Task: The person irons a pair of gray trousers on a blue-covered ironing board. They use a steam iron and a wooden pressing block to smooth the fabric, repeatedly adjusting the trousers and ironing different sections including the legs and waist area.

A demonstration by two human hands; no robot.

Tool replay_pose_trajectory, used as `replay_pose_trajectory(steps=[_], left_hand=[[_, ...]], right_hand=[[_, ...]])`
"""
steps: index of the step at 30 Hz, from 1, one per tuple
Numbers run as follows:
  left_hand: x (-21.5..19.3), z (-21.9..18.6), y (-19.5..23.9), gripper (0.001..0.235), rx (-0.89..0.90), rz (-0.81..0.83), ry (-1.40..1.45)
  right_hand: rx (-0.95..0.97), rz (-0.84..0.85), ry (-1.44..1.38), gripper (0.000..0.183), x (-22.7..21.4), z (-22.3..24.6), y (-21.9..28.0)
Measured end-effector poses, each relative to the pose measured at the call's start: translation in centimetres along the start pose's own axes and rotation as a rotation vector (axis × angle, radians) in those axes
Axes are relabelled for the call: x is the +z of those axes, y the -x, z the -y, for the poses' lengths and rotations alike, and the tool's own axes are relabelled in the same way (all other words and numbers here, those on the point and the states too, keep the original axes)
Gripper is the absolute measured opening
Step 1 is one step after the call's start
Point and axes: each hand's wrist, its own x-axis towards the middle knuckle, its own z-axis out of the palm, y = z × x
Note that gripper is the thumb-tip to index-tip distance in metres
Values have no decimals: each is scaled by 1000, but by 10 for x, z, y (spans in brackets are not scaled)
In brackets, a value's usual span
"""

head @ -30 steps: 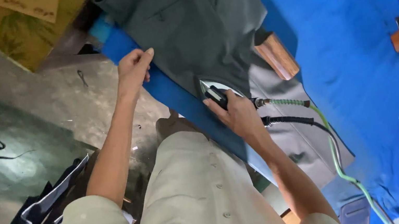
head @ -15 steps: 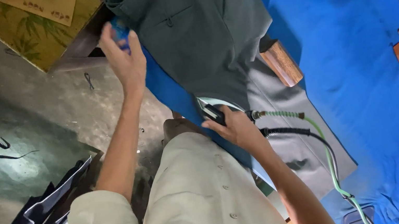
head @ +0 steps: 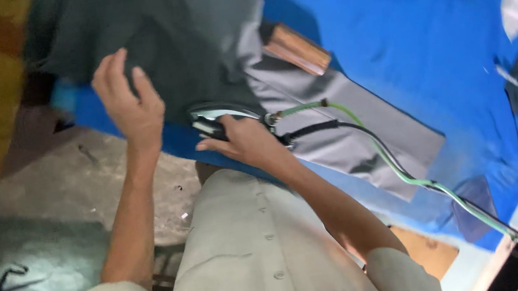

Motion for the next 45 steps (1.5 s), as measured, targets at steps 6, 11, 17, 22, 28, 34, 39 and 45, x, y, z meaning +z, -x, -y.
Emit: replay_pose_trajectory(steps=[6,11,17,22,28,34,39,45], left_hand=[[24,-10,39,25,47,259,61],[69,-42,116,31,406,438,-1],[113,-62,145,48,499,556,-43],[104,-41,140,55,450,538,-191],[67,-29,135,53,406,472,-312],[22,-1,146,49,353,568,-296],[8,4,97,27,285,595,-92],[58,-23,-17,24,325,613,261]], right_hand=[[73,-218,-137,76,10,-35,33],[529,-220,-294,84,8,-78,84],[535,-361,-186,72,35,-127,132],[555,-336,-333,72,15,-109,119],[492,-346,-430,83,10,-81,81],[452,-293,-242,82,17,-45,37],[482,-404,-240,92,46,-41,9],[589,-477,-416,83,52,-11,4]])
